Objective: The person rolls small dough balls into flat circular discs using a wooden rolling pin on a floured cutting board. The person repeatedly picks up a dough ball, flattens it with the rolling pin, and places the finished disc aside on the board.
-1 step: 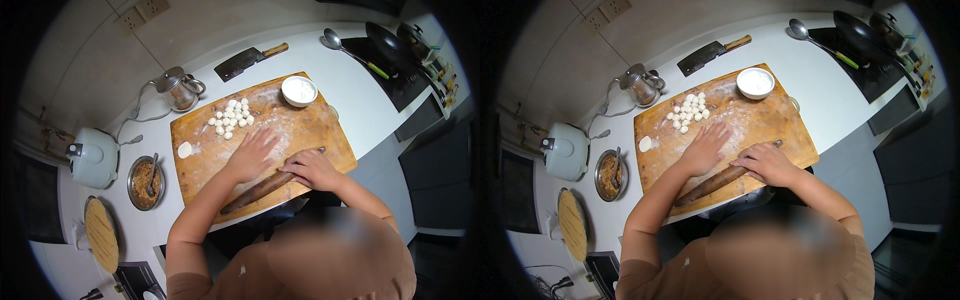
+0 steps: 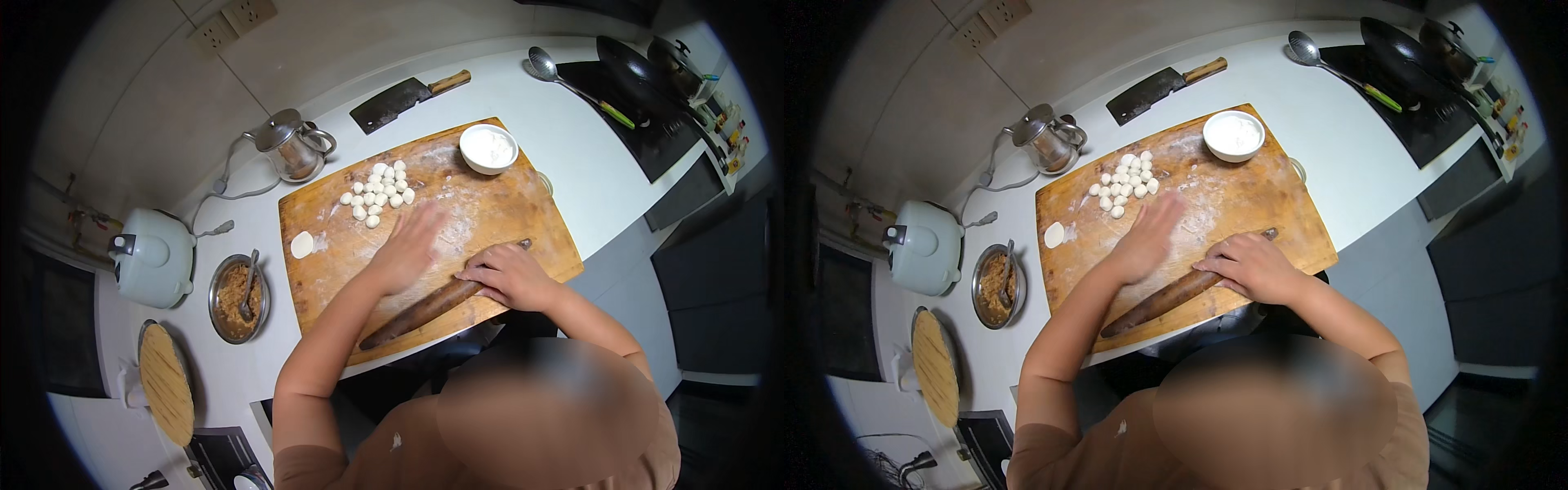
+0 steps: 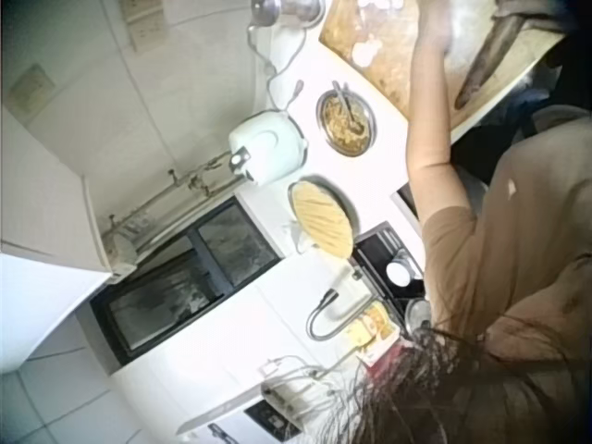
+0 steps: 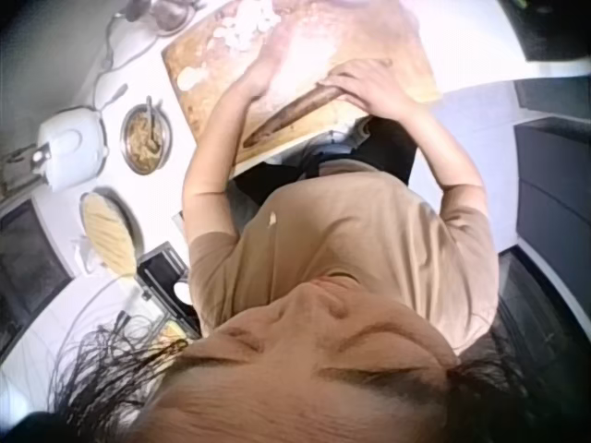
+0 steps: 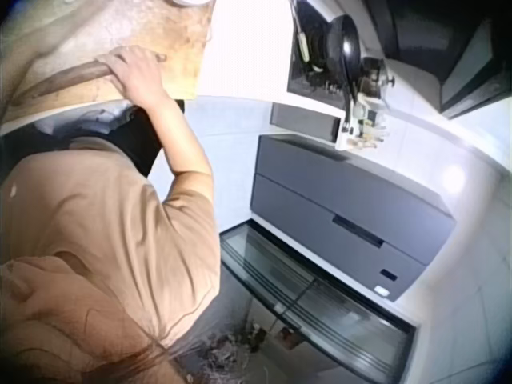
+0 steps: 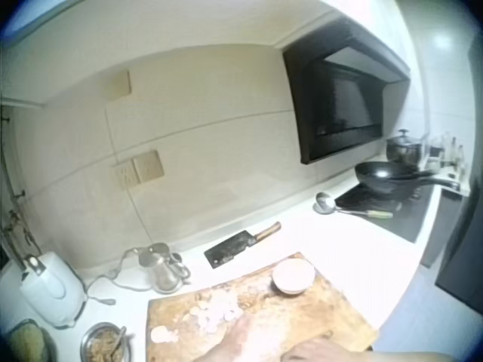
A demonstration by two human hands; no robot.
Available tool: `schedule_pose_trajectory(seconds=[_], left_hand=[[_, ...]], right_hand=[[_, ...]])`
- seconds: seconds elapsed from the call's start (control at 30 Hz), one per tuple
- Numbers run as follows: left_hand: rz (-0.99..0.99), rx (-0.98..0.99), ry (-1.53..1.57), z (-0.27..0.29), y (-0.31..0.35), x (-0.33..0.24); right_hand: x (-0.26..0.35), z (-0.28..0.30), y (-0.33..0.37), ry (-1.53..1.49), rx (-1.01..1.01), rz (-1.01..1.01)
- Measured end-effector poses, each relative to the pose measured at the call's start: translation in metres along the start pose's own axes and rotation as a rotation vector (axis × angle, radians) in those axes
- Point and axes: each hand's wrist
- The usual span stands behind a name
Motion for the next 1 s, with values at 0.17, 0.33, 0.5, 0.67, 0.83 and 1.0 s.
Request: schedule_pose_trajectory(seconds=[0.17,0.33,0.5,0.67,0.83,1.0], left_hand=[[-0.150,-0.331,0.675,0.028,0.038,0.037],[0.229,-0.230,0.374,0.037,0.106,0.020],[0.409,-0.208,-0.287,0.007,0.143,-0.018],[0.456,-0.373,-0.416,0.005,0.116,0.019],[0.451,-0.321,-0.442,0.015,0.109,0.011],[0.448,-0.213,-0.329,0.005,0.148,-0.016]], right_hand=[[-0.001,-0.001,-0.004,0.029,-0.011,0.014],[0.004,-0.001,-0.030,0.073,-0.035,-0.028],[0.002,-0.020,-0.064,0.087,0.027,-0.016],[-0.017,-0.035,-0.101,0.298,-0.078,-0.023],[-0.020,-0.037,-0.095,0.248,-0.012,-0.122],[0.014,-0.037,-0.062,0.174,0.076,-0.068]])
Point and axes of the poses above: each hand's wrist, its own y-axis away from the middle knuckle, its own z-axis out of the back of the hand, x = y × z, and after that the axes turned 6 degrees about z, right-handed
